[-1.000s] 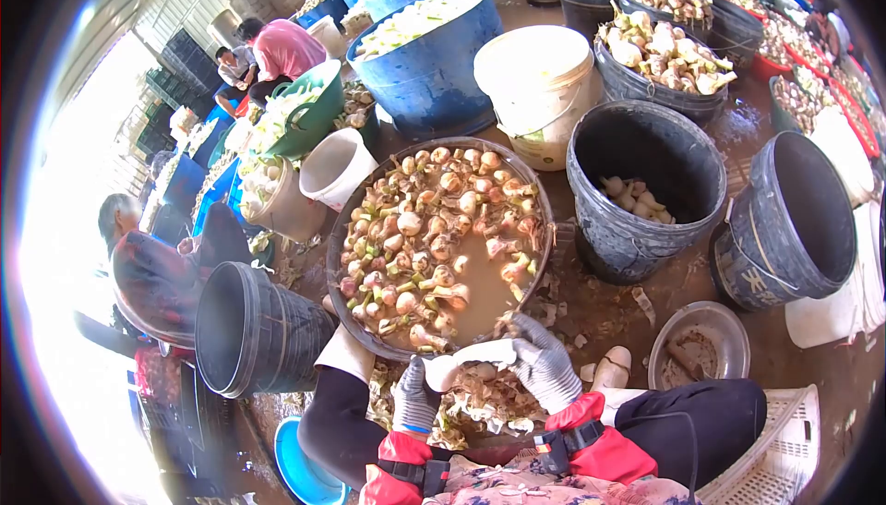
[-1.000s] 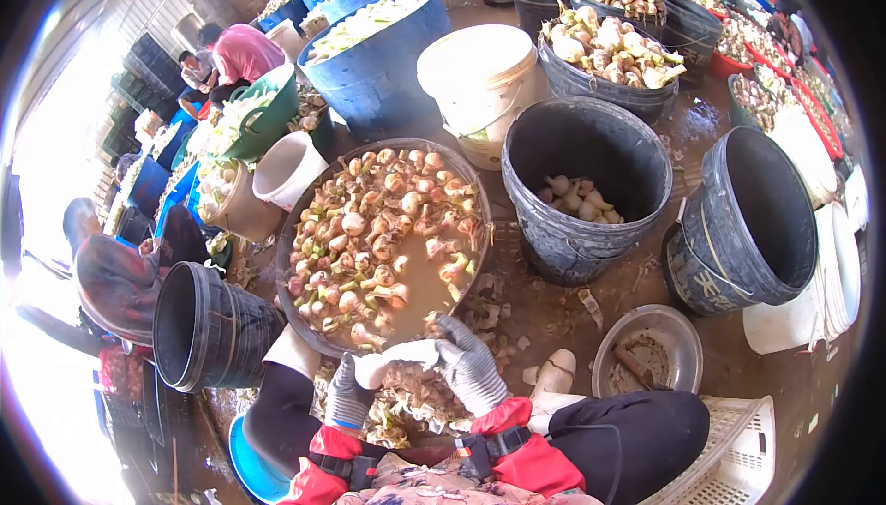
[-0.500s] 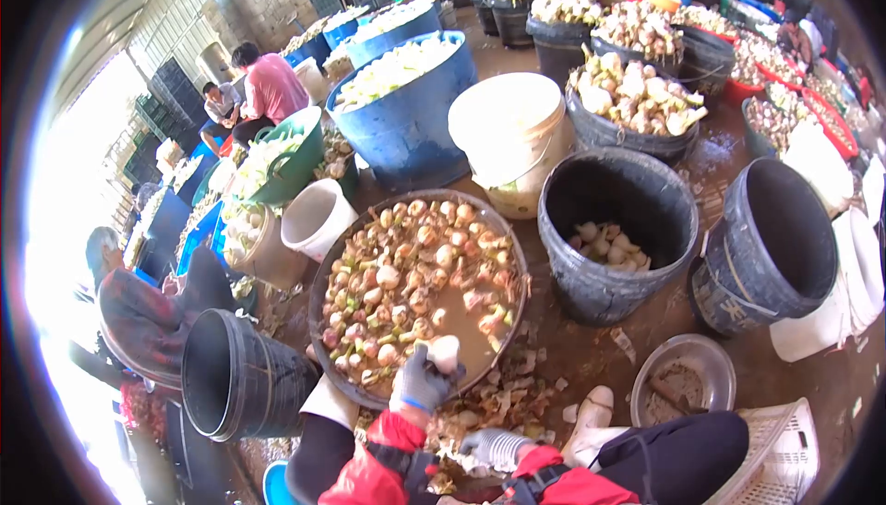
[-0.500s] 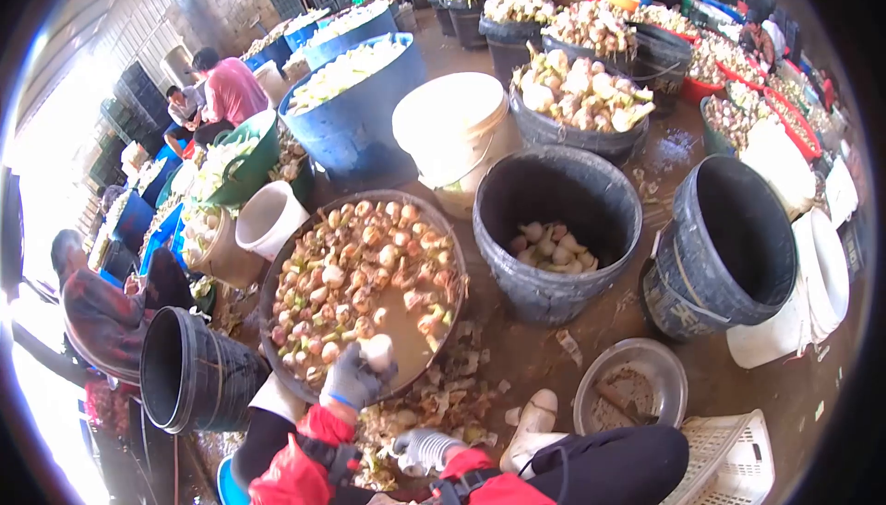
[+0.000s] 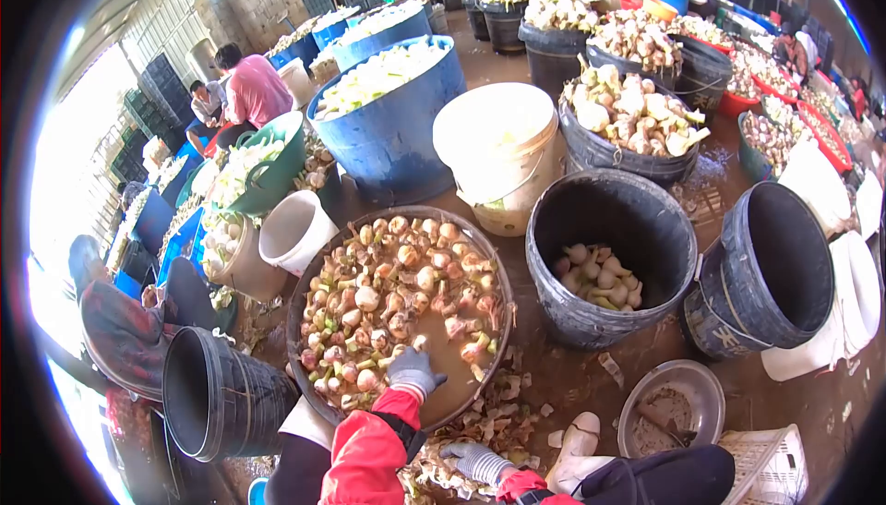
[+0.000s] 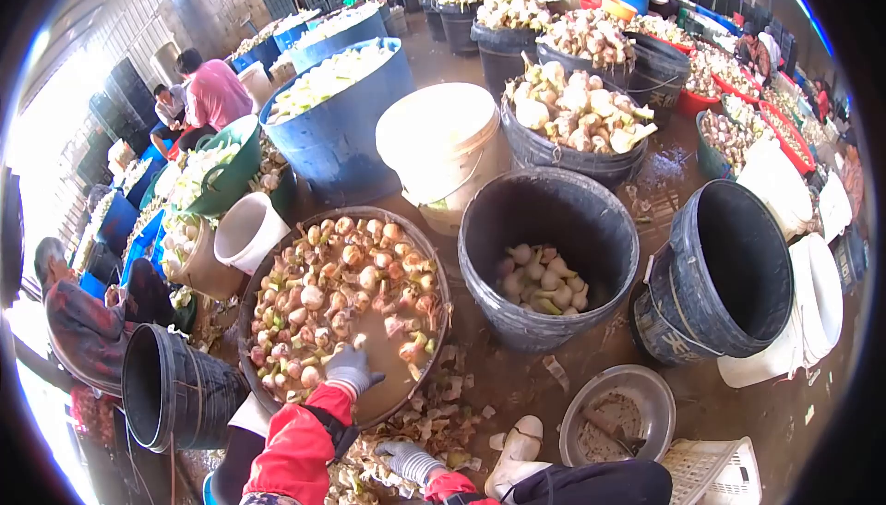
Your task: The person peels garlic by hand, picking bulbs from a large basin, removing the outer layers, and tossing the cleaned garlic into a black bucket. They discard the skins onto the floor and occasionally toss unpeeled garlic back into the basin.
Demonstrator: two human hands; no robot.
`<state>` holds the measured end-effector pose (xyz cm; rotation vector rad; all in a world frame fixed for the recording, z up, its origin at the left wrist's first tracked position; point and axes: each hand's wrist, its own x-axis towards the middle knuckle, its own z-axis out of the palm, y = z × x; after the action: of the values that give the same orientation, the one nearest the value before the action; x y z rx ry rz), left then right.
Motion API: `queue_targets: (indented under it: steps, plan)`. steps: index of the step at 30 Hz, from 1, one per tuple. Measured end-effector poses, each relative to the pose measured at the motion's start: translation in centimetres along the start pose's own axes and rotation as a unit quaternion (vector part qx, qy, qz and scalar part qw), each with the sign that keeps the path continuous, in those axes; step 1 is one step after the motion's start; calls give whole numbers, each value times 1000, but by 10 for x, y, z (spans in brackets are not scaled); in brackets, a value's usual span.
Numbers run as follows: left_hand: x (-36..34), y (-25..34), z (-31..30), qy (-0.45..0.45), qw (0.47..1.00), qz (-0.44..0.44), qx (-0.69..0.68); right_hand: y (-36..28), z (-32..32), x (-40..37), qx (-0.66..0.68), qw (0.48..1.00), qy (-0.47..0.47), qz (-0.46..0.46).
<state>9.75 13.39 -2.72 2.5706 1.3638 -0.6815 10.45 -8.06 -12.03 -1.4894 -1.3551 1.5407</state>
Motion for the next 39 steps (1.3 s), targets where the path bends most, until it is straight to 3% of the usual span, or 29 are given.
queue_targets:
  steps: [3, 7, 9, 10, 12, 13, 15, 16, 20, 23, 24, 25, 27, 29, 31, 32, 33, 35, 37, 38, 39]
  plan:
    - [-6, -15, 40, -40, 995, -49, 75, 1, -2, 2, 11, 1000, 8, 2]
    - [-3, -33, 53, -50, 995, -81, -18, -4, -4, -2, 22, 997, 63, 23]
    - [-7, -60, 60, -46, 974, 21, -222, -9, -4, -4, 104, 990, 84, 33]
    - [-14, -69, 66, 16, 949, 38, -313, -13, -6, -4, 142, 984, 87, 66]
    - [-49, -73, 54, 15, 813, 54, -579, -6, 2, 3, 233, 959, 142, 82]
    - [-66, -73, 50, 9, 736, 54, -675, 4, 6, 7, 412, 897, 144, 66]
    - [-104, -68, 47, -25, 604, 32, -796, -52, -21, -10, 453, 855, 224, 116]
    - [-123, -63, 53, -22, 534, 55, -844, -57, -24, -12, 453, 856, 237, 77]
    - [-177, -48, 75, -48, 437, 76, -895, -70, -29, -26, 392, 894, 216, 11]
    - [-196, -36, 85, -21, 439, 53, -896, -79, -29, -36, 388, 906, 169, 7]
    - [-201, -34, 87, 2, 492, 56, -869, -83, -28, -40, 424, 897, 127, 16]
    - [-205, -32, 88, 4, 491, 55, -869, -81, -25, -40, 423, 897, 125, 17]
    - [-212, -26, 87, 101, 759, 56, -641, -71, -20, -37, 417, 902, 98, 54]
    - [-215, -23, 92, 143, 788, 70, -595, -55, -9, -28, 443, 891, 89, 37]
    - [-215, -23, 93, 261, 876, 166, -370, -45, 2, -22, 373, 917, 144, 5]
    - [-217, -17, 86, 290, 885, 176, -318, -52, 3, -25, 284, 942, 178, 9]
    - [-217, -14, 85, 292, 885, 177, -318, -50, 8, -23, 283, 942, 179, 7]
    - [-217, -9, 84, 316, 896, 201, -237, -50, 14, -21, 156, 955, 253, 0]
    - [-216, -10, 89, 309, 897, 205, -241, -56, 10, -28, 209, 945, 251, 21]
    - [-215, -10, 94, 236, 855, 127, -443, -64, 2, -35, 250, 940, 230, 25]
    - [-214, -11, 100, 149, 768, 42, -622, -68, -3, -39, 290, 934, 208, 29]
